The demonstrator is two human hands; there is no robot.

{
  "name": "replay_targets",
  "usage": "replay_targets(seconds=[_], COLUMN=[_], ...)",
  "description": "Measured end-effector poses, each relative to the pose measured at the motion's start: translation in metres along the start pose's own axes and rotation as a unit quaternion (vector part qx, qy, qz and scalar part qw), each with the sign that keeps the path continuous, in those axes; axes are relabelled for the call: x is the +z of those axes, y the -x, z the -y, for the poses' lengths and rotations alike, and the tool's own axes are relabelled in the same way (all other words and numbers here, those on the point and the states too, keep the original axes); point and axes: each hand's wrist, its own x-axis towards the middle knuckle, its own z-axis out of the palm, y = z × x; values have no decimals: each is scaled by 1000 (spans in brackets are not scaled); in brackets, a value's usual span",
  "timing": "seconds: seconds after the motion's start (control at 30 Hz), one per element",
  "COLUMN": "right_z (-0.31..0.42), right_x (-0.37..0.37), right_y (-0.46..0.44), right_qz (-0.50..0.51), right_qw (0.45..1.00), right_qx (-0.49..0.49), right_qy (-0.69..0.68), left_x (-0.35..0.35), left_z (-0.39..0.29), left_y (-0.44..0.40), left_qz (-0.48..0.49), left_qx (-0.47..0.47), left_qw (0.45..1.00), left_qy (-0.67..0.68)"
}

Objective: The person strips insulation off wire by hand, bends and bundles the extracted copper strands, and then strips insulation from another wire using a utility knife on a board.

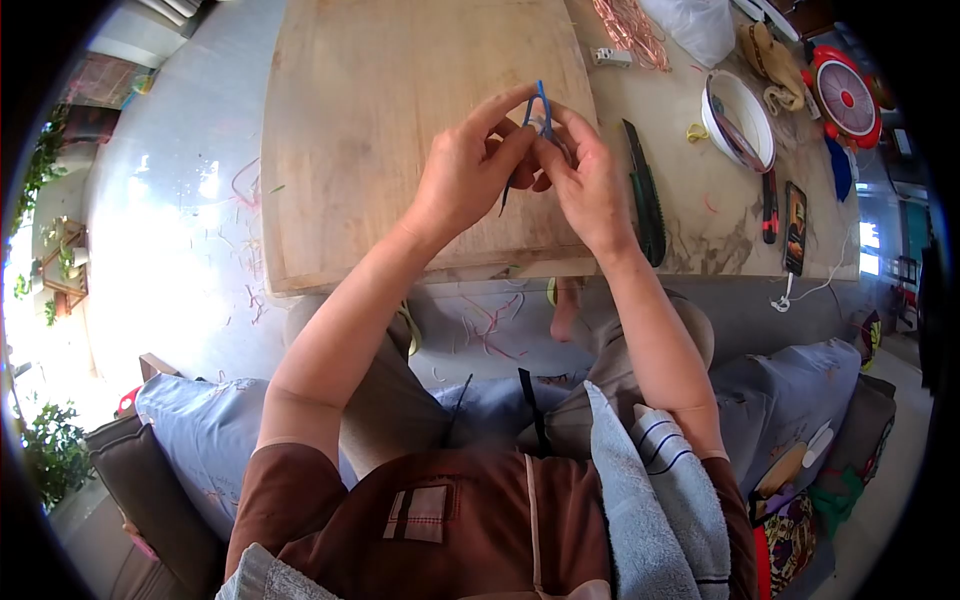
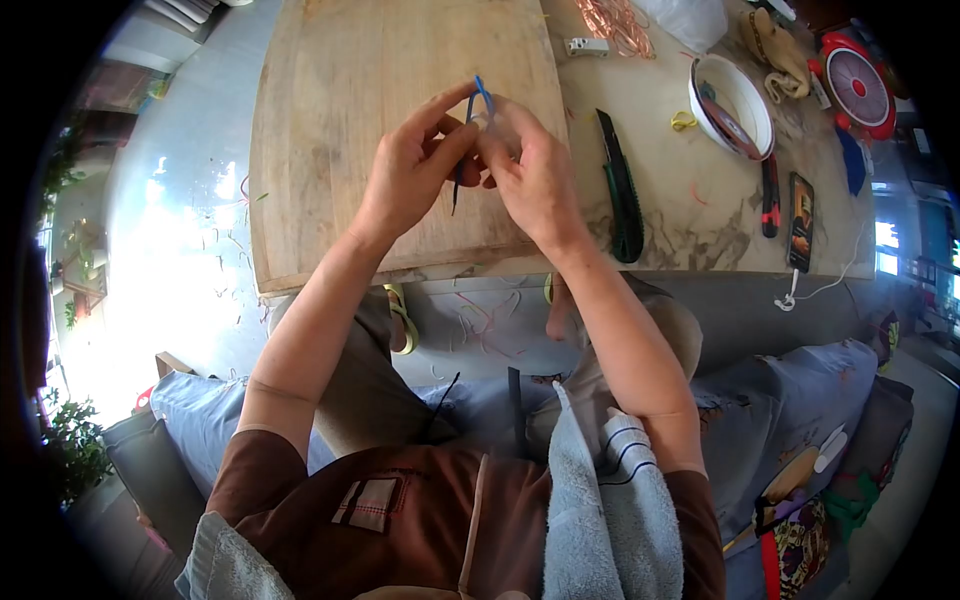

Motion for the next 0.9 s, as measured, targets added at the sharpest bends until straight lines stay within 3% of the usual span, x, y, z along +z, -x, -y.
replay_targets(seconds=[0.1, 0.2, 0.33, 0.37, 0.47, 0.5, 0.7, 0.9], right_z=[2, 14, 20, 25, 35, 35, 19, 19], right_x=[-1, -10, -32, -39, -52, -51, -48, -50], right_y=[2, 4, 6, 7, 8, 9, 1, 0], right_qz=[-6, 16, 83, 107, 229, 221, 129, 106], right_qw=[1000, 999, 987, 973, 934, 932, 955, 986], right_qx=[-9, 42, 71, 58, -76, -61, -48, 72], right_qy=[22, 21, 116, 197, 265, 280, 262, 111], left_x=[-4, -14, -38, -45, -64, -63, -26, -23], left_z=[-3, -5, -10, -11, -29, -29, 1, -1], left_y=[-1, -4, -4, -3, 1, 0, -4, -4], left_qz=[21, 64, 145, 170, 298, 309, 111, 75], left_qx=[-9, -24, -34, -28, -100, -104, 60, 41], left_qw=[999, 994, 980, 975, 933, 925, 976, 966], left_qy=[-35, -81, -130, -143, -176, -197, -178, -242])
